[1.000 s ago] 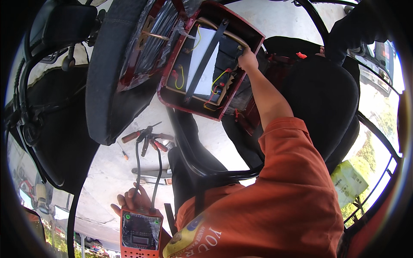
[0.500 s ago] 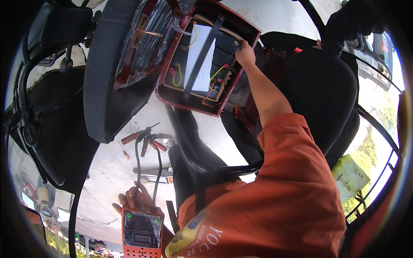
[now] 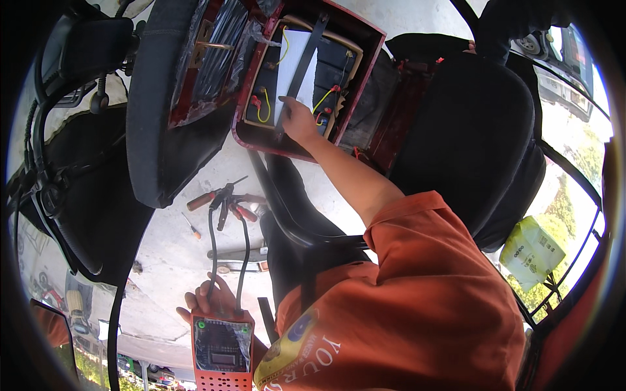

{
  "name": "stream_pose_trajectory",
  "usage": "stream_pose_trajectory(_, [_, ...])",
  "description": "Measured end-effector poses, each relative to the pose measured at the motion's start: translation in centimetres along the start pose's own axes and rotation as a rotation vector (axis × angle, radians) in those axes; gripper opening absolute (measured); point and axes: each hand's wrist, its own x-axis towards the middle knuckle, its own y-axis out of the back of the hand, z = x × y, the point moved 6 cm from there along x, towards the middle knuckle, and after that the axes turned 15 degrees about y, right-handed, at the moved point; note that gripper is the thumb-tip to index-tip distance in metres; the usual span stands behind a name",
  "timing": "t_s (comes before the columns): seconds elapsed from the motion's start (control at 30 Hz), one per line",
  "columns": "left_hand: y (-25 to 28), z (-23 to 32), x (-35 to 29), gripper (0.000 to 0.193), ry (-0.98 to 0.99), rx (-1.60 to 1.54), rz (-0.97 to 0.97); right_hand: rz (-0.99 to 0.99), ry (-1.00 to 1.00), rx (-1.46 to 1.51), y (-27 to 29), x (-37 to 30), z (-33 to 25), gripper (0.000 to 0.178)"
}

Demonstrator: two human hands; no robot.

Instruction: The person uses a battery tester to check the voltage of a battery inside a scooter's storage compartment. They connect the tester leads to the battery terminals, observe the display, and then move the tester into a nearby shop.

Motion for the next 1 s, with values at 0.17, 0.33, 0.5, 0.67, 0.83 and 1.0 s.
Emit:
stream_pose_trajectory(0.17, [-0.6,0.5,-0.8,0.031,-0.052,0.330,0.092,0.040,-0.286,0.075,1.6,0.8,3.3,0.054])
stream_pose_trajectory(0.33, [0.2,1.2,-0.1,0.046,-0.428,1.049,0.021,0.154,-0.364,-0.221,6.8,1.9,8.3,0.062])
stream_pose_trajectory(0.5, [0.3,2.6,1.0,0.048,-0.048,0.890,-0.151,0.212,-0.403,-0.114,8.9,1.5,11.7,0.053])
stream_pose_trajectory(0.67, [0.8,3.0,0.6,0.037,0.071,0.940,-0.313,0.003,-0.298,0.030,5.2,-0.2,8.8,0.031])
stream_pose_trajectory(0.83, [0.7,1.6,-0.7,0.032,0.045,0.932,-0.278,-0.252,-0.181,0.100,1.2,-3.1,3.7,0.026])
stream_pose_trajectory(1.0, [1.2,2.5,0.0,0.031,0.097,0.933,-0.449,-0.287,-0.231,0.092,-0.3,-4.9,3.4,0.023])
